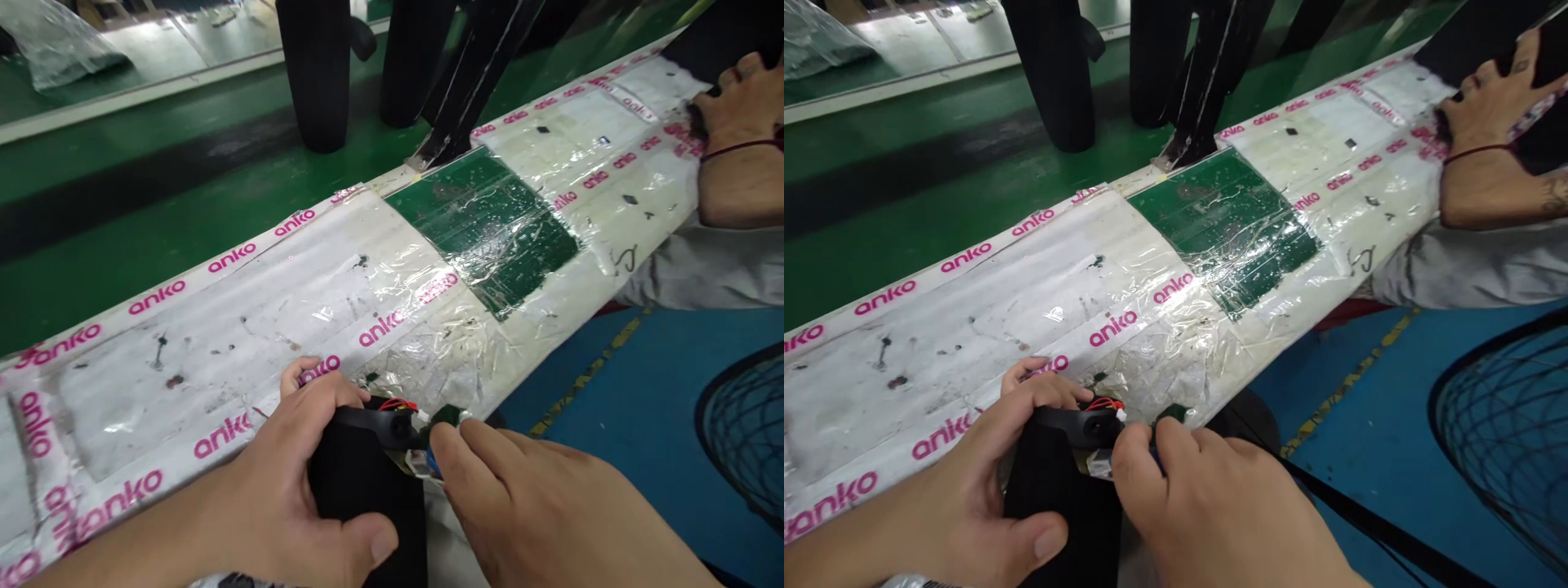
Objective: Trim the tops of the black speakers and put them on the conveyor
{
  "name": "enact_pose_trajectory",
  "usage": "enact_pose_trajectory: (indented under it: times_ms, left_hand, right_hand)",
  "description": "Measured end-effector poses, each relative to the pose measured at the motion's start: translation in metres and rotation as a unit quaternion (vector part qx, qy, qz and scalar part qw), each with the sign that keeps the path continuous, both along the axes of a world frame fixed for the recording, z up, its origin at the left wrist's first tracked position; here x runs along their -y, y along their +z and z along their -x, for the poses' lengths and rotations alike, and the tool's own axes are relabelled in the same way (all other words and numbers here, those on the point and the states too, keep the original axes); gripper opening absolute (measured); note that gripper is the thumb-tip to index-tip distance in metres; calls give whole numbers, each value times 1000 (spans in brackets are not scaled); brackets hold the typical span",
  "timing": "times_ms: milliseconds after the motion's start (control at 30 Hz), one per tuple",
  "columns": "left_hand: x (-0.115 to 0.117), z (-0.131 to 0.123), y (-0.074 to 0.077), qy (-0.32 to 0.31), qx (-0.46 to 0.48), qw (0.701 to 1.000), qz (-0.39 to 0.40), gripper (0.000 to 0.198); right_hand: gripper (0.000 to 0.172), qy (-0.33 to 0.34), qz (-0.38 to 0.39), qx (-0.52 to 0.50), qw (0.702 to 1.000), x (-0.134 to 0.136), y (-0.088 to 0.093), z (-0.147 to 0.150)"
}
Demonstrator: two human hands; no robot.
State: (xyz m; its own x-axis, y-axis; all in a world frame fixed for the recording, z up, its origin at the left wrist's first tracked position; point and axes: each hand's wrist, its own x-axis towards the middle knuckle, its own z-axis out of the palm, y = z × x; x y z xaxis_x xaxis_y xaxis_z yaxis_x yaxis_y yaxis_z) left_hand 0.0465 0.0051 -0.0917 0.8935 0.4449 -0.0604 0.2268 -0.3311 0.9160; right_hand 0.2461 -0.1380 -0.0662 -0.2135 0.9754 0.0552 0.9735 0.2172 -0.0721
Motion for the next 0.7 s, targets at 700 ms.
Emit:
enact_pose_trajectory:
  times_ms: [700]
  left_hand:
    - [0, 6, 0, -6, 15, 1000, -21, 44]
  right_hand:
    - [17, -80, 11, -211, 974, 11, -4, -17]
